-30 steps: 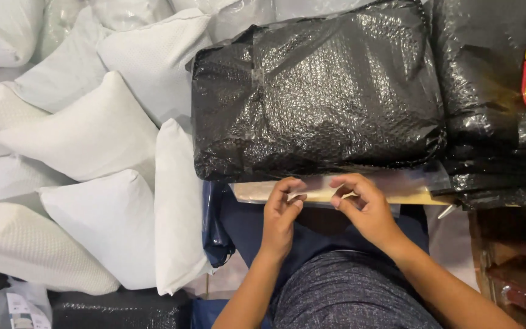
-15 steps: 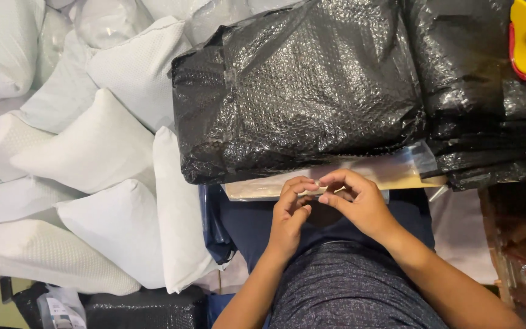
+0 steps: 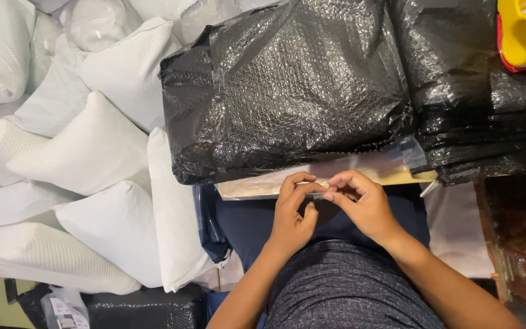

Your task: The person finishes sealing a bubble-wrapped package and then uses a lint roller to clean a white foam pillow.

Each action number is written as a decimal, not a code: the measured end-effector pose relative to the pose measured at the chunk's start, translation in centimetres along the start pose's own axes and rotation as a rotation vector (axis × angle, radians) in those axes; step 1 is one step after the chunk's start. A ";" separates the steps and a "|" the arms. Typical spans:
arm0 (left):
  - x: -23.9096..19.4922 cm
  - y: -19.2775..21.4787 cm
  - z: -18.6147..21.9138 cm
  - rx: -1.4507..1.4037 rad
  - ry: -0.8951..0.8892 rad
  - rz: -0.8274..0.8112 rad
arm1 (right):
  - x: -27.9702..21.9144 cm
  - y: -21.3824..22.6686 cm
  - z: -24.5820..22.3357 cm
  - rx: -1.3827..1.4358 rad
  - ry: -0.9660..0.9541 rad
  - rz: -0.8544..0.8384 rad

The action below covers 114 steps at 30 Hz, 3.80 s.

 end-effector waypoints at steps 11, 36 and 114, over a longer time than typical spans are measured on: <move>2.7 0.4 -1.0 0.546 -0.292 0.082 | -0.1 2.6 0.7 -0.122 -0.111 0.124; 10.0 -3.4 -6.8 0.790 -0.579 0.224 | 8.7 8.0 1.3 -0.864 0.804 0.089; 12.2 -3.4 -7.5 0.676 -0.381 0.204 | 8.8 3.2 0.9 -1.093 0.644 0.354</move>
Point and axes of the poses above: each hand's wrist, its own x-axis towards the middle knuckle, its own y-axis out of the back of the hand, z = x × y, the point moved 5 cm from there along x, towards the middle knuckle, and after that the axes turned 1 degree about -z, right-handed, at the moved point
